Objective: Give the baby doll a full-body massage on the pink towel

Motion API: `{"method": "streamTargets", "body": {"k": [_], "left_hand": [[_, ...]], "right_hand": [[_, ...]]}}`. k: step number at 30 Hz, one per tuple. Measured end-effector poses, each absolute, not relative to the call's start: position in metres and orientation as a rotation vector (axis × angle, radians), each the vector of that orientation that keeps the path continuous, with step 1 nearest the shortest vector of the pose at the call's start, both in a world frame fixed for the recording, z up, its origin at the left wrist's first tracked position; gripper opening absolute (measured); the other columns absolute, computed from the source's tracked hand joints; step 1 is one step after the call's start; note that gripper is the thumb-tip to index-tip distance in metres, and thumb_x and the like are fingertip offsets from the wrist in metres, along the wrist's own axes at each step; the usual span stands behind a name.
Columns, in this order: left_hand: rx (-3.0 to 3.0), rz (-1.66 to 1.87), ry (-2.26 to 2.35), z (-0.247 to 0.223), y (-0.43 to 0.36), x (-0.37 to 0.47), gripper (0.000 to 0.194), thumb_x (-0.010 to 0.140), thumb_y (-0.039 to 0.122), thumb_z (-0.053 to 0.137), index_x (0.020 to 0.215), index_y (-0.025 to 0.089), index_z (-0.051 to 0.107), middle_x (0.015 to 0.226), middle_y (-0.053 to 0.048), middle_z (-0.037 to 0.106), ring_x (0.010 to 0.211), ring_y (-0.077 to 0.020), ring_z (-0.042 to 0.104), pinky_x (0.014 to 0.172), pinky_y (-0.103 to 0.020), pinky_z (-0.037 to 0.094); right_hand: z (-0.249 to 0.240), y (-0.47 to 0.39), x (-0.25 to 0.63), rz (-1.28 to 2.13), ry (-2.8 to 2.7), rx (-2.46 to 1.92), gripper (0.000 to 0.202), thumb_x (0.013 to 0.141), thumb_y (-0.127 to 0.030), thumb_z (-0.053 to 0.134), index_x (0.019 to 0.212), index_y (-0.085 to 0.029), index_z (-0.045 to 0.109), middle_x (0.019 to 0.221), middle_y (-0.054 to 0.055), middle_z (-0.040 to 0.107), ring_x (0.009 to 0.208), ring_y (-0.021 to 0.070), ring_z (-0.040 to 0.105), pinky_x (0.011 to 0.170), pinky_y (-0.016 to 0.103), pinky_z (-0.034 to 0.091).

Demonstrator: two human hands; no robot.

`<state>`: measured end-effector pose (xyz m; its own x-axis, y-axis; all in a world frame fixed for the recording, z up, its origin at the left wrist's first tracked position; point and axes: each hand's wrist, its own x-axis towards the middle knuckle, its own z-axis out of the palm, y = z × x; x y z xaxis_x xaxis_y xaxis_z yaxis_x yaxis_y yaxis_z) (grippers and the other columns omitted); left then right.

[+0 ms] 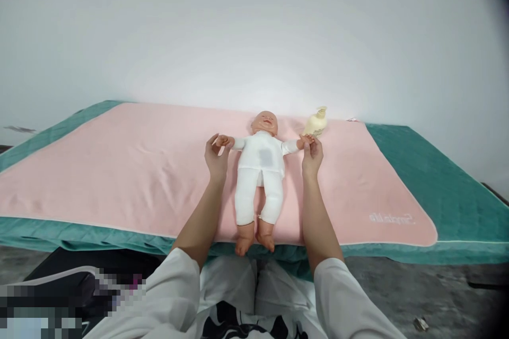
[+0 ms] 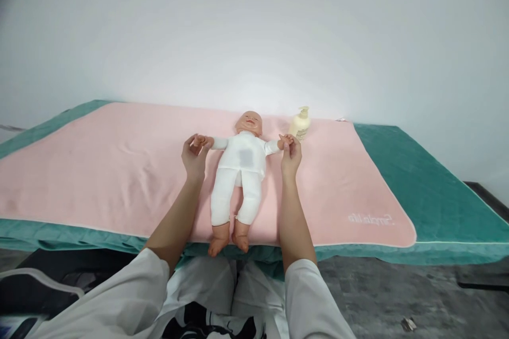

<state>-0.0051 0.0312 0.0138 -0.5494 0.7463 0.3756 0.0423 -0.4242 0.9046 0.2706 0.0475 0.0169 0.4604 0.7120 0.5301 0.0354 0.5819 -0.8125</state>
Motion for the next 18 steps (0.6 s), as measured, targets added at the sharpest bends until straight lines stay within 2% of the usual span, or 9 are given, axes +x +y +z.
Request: {"method": "streamTargets", "body": {"k": [5,9,14,18], "left_hand": [[1.124,2.012,1.193,0.026,0.077,0.002,0.045,0.080,0.033,0.074,0.118,0.017,0.055,0.119,-0.016,0.070,0.114,-0.0242,0.068,0.100,-0.037,0.054],[1.028,1.925,1.257,0.035,0.113,0.005,0.043,0.079,0.038,0.076,0.110,0.014,0.060,0.110,-0.016,0.072,0.108,-0.0248,0.069,0.095,-0.035,0.054],[1.020,1.799,1.290,0.038,0.140,0.003,0.035,0.079,0.044,0.074,0.092,0.012,0.068,0.094,-0.010,0.073,0.091,-0.0216,0.069,0.079,-0.030,0.055],[1.127,1.684,1.366,0.032,0.154,0.000,0.034,0.082,0.046,0.070,0.080,0.012,0.071,0.074,-0.004,0.067,0.071,-0.0156,0.062,0.063,-0.024,0.048]], "right_hand": [[0.017,0.088,0.275,0.530,-1.063,-0.890,0.048,0.085,-0.054,0.060,0.116,-0.017,0.058,0.125,0.013,0.067,0.122,0.0244,0.063,0.115,0.051,0.043],[0.014,0.114,0.281,0.574,-1.055,-0.899,0.049,0.085,-0.053,0.061,0.115,-0.015,0.061,0.127,0.013,0.067,0.124,0.0237,0.063,0.116,0.051,0.042],[0.011,0.138,0.281,0.656,-1.067,-0.879,0.041,0.087,-0.046,0.059,0.109,-0.012,0.066,0.124,0.015,0.070,0.122,0.0217,0.065,0.117,0.047,0.042],[0.008,0.157,0.278,0.699,-1.082,-0.948,0.035,0.089,-0.043,0.058,0.102,-0.013,0.070,0.118,0.013,0.074,0.119,0.0215,0.067,0.115,0.047,0.044]]}}
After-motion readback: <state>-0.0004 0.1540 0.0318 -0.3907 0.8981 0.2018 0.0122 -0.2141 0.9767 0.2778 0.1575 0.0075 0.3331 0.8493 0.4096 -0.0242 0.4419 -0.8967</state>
